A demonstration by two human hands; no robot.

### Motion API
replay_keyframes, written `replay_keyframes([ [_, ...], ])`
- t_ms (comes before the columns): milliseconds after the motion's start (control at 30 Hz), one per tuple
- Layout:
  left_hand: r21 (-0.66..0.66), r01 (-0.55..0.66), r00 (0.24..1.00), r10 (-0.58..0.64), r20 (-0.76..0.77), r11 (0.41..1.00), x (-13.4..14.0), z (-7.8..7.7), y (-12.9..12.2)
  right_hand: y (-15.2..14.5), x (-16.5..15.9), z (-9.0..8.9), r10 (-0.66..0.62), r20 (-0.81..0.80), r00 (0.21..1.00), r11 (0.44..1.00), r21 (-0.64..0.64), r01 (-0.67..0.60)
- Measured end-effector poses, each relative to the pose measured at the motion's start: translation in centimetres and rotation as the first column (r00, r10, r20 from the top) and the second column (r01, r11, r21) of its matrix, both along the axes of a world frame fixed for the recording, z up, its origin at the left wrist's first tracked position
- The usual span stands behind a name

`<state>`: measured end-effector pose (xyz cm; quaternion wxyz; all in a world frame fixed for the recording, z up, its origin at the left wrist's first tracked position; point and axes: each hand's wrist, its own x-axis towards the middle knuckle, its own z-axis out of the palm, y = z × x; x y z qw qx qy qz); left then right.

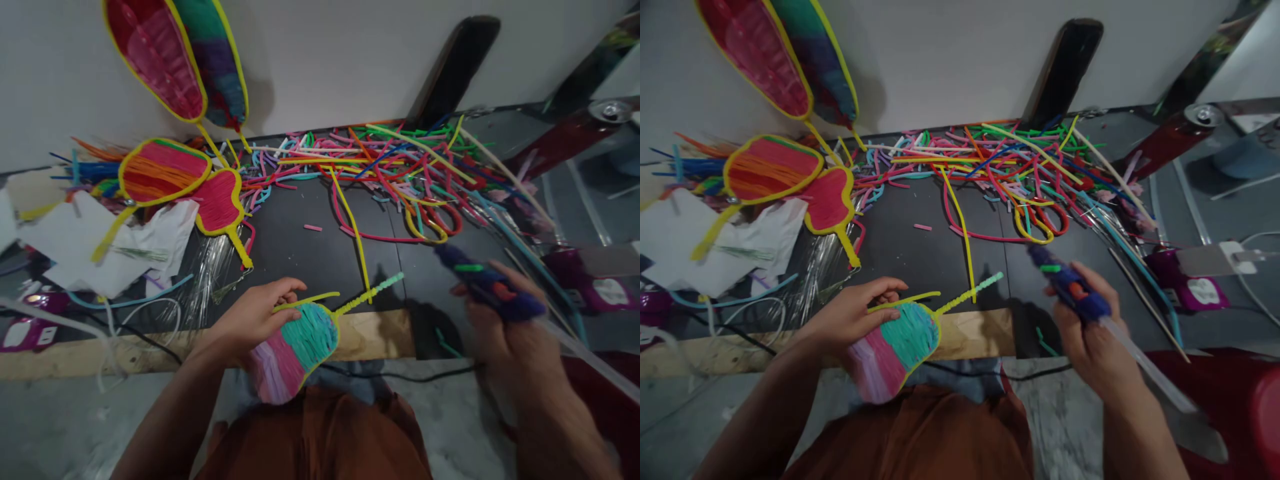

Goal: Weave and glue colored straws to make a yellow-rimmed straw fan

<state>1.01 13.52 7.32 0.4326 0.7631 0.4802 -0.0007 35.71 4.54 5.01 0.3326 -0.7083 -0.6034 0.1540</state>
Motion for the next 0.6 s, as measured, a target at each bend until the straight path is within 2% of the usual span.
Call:
replay_keyframes([
  [33, 0.002, -0.008, 1.0, 0.008, 0.004, 1.0, -0.1, 0.0, 0.0, 0.6, 0.8, -0.2, -0.036, 0.185, 0.982, 0.999, 0.014, 0.034],
  [100, 0.006, -0.012, 1.0, 0.012, 0.012, 1.0, -0.3, -0.1, -0.1, 1.7, 2.1, -1.1, -0.005, 0.462, 0.887, 1.0, -0.006, 0.008],
  [167, 0.01, -0.001, 1.0, 0.001, 0.023, 1.0, -0.4, 0.0, -0.2, 2.5, 3.0, -2.3, 0.06, 0.599, 0.798, 0.998, -0.044, -0.042],
  [233, 0.012, 0.009, 0.999, -0.009, 0.033, 1.0, -0.5, 0.0, -0.4, 3.0, 3.3, -3.1, 0.105, 0.652, 0.751, 0.994, -0.049, -0.096],
  [333, 0.015, 0.016, 0.999, -0.017, 0.047, 1.0, -0.6, -0.1, -0.5, 3.1, 2.2, -2.4, 0.055, 0.648, 0.76, 0.991, 0.057, -0.12],
  [433, 0.032, 0.027, 0.998, -0.028, 0.052, 0.999, -0.6, -0.1, -0.5, 3.0, -1.1, 0.3, -0.054, 0.55, 0.833, 0.974, 0.212, -0.076],
  [467, 0.037, 0.03, 0.998, -0.032, 0.05, 0.999, -0.5, 0.0, -0.5, 3.0, -2.6, 1.0, -0.04, 0.505, 0.862, 0.95, 0.287, -0.124],
  [533, 0.046, 0.034, 0.998, -0.037, 0.048, 0.998, -0.4, 0.0, -0.4, 3.0, -6.0, 1.8, 0.26, 0.422, 0.869, 0.898, 0.225, -0.378],
  [600, 0.06, 0.039, 0.998, -0.042, 0.048, 0.997, -0.3, 0.1, -0.4, 3.1, -9.1, 1.5, 0.43, 0.334, 0.838, 0.86, 0.131, -0.494],
])
